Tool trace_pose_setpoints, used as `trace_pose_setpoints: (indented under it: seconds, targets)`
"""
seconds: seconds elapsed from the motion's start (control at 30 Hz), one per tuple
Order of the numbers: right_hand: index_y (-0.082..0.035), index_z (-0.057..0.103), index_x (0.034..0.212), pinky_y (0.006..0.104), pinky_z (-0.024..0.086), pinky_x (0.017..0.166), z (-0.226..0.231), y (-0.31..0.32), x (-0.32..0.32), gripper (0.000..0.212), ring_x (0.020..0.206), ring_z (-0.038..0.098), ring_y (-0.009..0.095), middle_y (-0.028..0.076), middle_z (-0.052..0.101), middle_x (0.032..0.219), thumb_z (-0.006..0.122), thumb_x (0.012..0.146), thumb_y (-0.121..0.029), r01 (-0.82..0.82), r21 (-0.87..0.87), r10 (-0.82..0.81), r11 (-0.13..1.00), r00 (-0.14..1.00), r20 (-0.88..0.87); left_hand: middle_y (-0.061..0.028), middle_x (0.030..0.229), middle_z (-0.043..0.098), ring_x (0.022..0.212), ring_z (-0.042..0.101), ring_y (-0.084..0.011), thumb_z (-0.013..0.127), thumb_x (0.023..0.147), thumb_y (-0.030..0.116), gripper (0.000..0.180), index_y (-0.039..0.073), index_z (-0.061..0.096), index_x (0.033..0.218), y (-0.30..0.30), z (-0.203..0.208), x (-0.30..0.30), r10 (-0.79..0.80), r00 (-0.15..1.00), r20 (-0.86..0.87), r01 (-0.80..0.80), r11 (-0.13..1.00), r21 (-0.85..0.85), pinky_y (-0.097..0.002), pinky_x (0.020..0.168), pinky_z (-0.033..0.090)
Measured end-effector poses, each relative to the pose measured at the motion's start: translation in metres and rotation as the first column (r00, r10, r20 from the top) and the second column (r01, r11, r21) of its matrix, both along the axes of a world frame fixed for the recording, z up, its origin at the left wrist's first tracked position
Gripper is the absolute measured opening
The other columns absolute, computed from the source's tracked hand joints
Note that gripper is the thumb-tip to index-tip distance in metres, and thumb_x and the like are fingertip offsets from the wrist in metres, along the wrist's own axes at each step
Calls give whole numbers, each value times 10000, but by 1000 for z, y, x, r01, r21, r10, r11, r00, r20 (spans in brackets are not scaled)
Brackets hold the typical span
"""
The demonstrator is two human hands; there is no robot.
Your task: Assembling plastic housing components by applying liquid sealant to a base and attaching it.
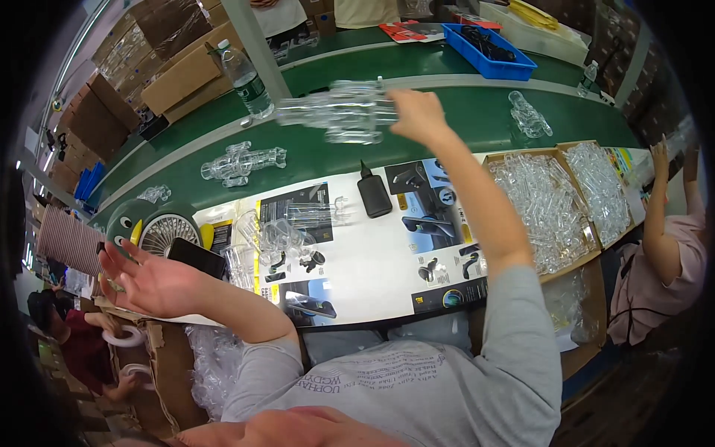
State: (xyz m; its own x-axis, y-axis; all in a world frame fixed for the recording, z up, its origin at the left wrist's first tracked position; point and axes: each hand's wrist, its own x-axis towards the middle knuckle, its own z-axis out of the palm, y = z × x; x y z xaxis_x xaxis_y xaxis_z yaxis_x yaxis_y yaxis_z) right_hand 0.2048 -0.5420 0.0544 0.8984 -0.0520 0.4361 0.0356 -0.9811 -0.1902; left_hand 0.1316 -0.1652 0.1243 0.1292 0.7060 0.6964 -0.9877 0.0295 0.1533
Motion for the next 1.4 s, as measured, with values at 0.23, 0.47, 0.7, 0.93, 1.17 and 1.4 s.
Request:
trace_pose_setpoints:
  seconds: [0.23,0.47,0.7,0.93,1.17,1.4]
  targets:
    - [-176,537,1074,415,422,833,-60,-106,29,548,909,600,255,64,628,921,705,555,-222,179,-238,-258,955,898,-358,-161,1104,507,1014,504,-254,442,841,66,226,39,411,1063,15,-8,-4,-89,995,42,89,996,-15,-372,832,416]
    - [-181,536,1061,480,407,846,-104,-111,32,424,1031,531,253,59,585,1014,663,657,-156,423,-316,-501,849,835,-227,-152,1076,539,970,547,-259,450,825,56,232,55,447,1057,11,-11,0,-185,982,27,185,983,18,-385,852,445]
    - [-184,523,1165,471,411,819,-74,-74,42,425,1050,499,269,83,554,1055,556,750,-101,419,-454,-521,786,845,-123,-151,1053,507,942,505,-233,456,836,54,192,45,424,1026,10,-9,-1,-163,986,20,163,987,15,-349,782,432]
    - [-92,559,1113,380,445,880,-47,71,-11,428,1031,548,282,116,582,1104,659,721,-233,-367,28,368,930,924,-104,-153,1004,503,896,501,-223,453,827,48,172,44,438,998,6,-9,-1,-216,976,28,214,975,51,-339,750,431]
    - [-67,501,1172,399,409,845,-90,148,-28,573,906,586,253,99,618,906,677,715,-363,-549,-159,472,820,807,-354,-162,909,524,819,505,-235,453,811,69,158,22,465,961,3,-8,-1,-240,966,-96,257,926,276,-329,727,431]
    - [-75,469,1211,397,469,746,-49,146,-29,538,878,591,292,149,612,906,648,767,-319,-291,212,318,933,942,-105,-202,1057,532,966,511,-264,508,797,119,341,-20,438,1100,-12,-7,5,-78,928,-363,265,824,500,-365,820,410]
